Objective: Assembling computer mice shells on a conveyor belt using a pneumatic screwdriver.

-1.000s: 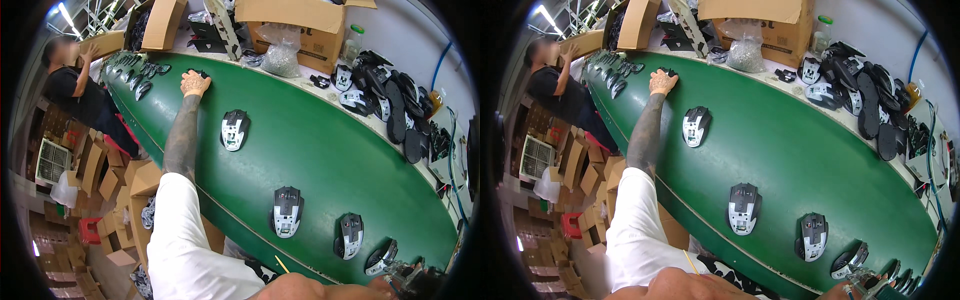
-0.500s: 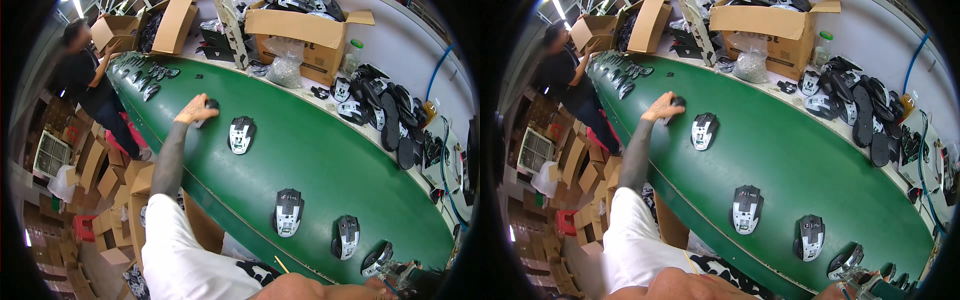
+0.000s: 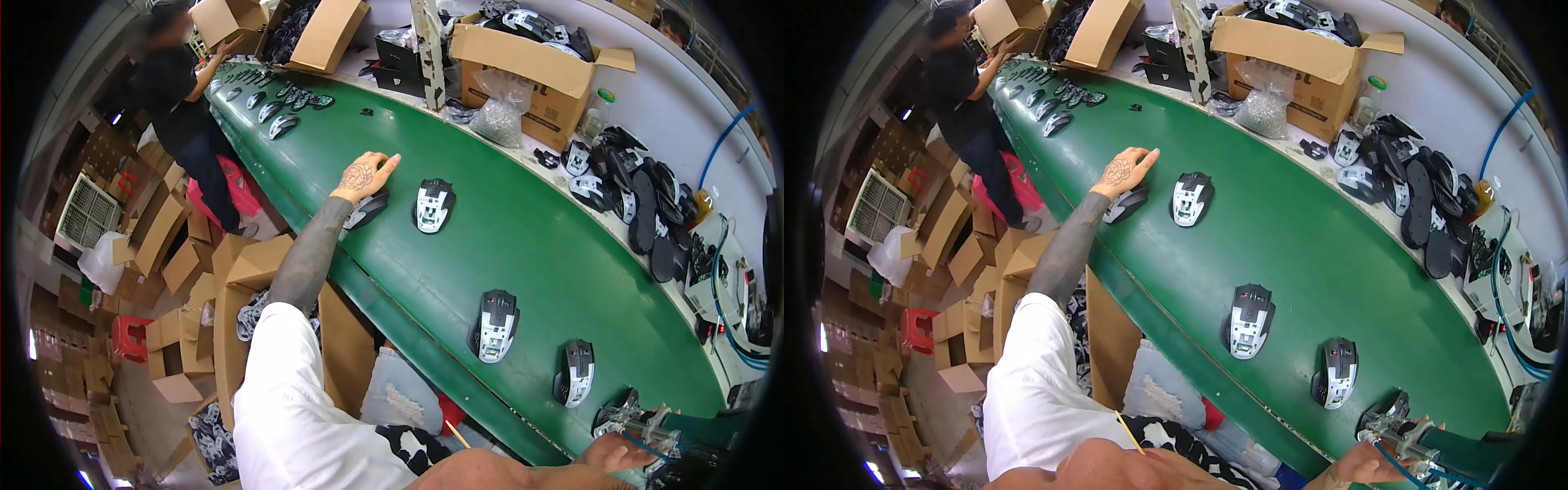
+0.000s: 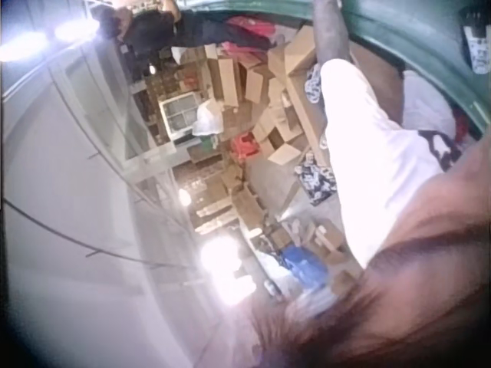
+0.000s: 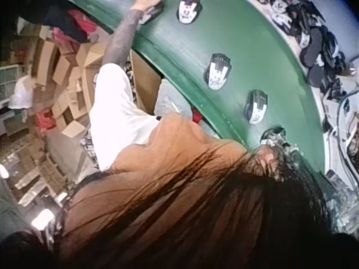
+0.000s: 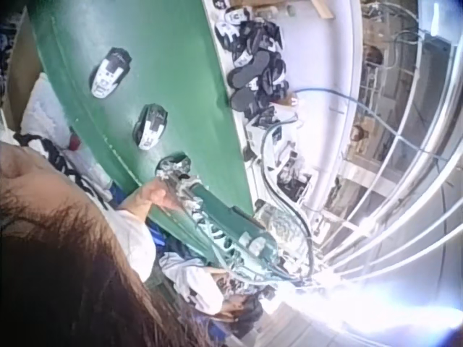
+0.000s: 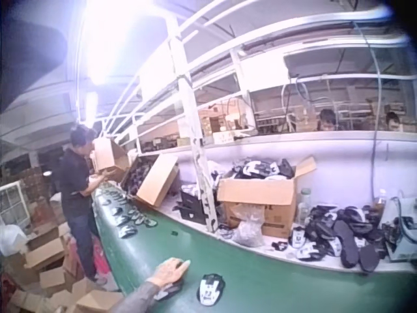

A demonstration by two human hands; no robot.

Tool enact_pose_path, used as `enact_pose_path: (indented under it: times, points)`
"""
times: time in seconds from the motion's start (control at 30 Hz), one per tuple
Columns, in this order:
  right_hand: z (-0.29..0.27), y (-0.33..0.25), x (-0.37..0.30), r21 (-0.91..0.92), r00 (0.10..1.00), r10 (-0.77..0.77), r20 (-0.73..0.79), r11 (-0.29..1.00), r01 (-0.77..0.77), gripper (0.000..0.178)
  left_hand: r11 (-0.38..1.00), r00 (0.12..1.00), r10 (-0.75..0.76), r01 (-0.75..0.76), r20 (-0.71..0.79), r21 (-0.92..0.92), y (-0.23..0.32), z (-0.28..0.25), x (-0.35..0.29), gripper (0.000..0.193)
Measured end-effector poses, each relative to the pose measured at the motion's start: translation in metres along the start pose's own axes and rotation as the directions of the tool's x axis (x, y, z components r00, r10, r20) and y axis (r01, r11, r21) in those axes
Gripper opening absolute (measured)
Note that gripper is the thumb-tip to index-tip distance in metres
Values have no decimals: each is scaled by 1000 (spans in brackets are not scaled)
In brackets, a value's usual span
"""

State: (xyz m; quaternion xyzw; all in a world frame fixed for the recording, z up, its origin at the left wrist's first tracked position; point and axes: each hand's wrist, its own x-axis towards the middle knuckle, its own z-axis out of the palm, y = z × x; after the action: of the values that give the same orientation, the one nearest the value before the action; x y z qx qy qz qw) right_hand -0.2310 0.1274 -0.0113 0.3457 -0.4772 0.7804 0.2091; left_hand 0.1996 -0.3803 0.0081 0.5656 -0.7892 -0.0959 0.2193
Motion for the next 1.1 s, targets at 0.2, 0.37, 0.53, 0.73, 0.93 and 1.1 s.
enact_pose_path:
  times: [0.2, 0.37, 0.53, 0.73, 0.93, 1.1]
  points:
    - [44, -12, 6, -33, 999, -1, 54, 999, 3, 68, 984, 968, -174, 162, 182, 77, -19, -3, 57, 57]
    - [67, 10, 4, -283, 995, -89, 49, 954, 99, 65, 894, 951, -301, 309, -75, 324, -78, 24, 121, 66]
    - [74, 23, 2, -543, 984, -135, 114, 821, 176, 63, 838, 976, -218, 199, -22, 509, -111, 37, 176, 60]
    - [77, 19, 12, -686, 955, -161, 248, 667, 291, 61, 832, 990, 126, -75, -55, 550, -125, 30, 163, 25]
    - [65, -13, 29, -740, 913, -270, 305, 536, 405, 60, 744, 848, 522, -401, -89, 535, -75, -22, 50, 15]
    - [58, -32, 23, -781, 884, -335, 327, 430, 452, 60, 677, 672, 720, -624, -175, 390, 40, -94, -93, 15]
